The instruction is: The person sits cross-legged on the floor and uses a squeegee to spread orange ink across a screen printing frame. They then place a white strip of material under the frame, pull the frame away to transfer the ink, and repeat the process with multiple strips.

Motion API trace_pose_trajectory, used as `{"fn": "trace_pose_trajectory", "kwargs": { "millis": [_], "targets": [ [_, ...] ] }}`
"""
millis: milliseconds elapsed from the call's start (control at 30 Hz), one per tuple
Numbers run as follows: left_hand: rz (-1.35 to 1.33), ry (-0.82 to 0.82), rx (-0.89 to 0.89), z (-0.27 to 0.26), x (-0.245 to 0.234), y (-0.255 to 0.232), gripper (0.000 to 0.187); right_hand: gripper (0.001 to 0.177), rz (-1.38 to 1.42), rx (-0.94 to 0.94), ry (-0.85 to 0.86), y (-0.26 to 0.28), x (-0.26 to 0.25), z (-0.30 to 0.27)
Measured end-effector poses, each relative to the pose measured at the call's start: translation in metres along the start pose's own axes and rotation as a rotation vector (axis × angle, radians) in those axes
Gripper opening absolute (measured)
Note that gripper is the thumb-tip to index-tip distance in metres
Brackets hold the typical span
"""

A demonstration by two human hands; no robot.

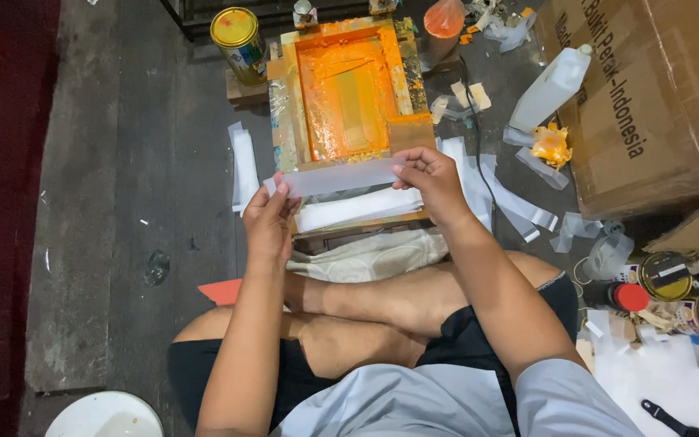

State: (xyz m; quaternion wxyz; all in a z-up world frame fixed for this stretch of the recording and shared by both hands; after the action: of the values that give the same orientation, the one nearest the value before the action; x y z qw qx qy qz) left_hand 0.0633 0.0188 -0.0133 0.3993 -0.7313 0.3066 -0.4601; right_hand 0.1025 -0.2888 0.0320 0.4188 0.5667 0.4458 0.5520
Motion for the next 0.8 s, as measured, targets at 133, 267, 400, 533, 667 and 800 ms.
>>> {"fn": "trace_pose_trajectory", "kwargs": {
  "millis": [133,267,400,533,667,800],
  "targets": [
    [-0.066,0.005,-0.032,0.011,-0.008,0.027,0.029,0.027,0.237,0.052,0.001,-0.006,0.015,-0.006],
    [-0.087,0.050,-0.091,-0.009,0.017,0.030,0.023,0.019,0.478,0.124,0.090,-0.040,0.048,-0.024],
    [-0.030,0.078,-0.113,-0.016,0.029,0.047,0.019,0.036,0.373,0.062,0.126,-0.068,0.064,-0.031],
    [0.028,0.134,-0.134,-0.021,0.034,0.042,0.027,0.033,0.275,0.036,0.052,-0.085,0.055,-0.027],
    [0.130,0.175,-0.117,-0.027,0.037,0.023,0.028,0.035,0.142,0.012,-0.022,-0.067,0.045,-0.026],
    [0.159,0.169,-0.096,-0.026,0.032,0.008,0.027,0.034,0.086,0.003,-0.107,-0.046,0.039,-0.027]
  ]
}}
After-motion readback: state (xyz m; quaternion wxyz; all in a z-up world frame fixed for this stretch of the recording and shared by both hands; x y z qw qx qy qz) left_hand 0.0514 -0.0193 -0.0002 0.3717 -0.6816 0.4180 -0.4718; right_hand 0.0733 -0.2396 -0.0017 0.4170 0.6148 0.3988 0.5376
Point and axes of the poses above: each hand's wrist, its own z-axis towards the middle knuckle, its own x-axis out of the palm, y = z × x, the point moved 7 cm from there along z, towards the middle knuckle, and after that the axes turned 4 degrees about z, right-handed, at the moved point
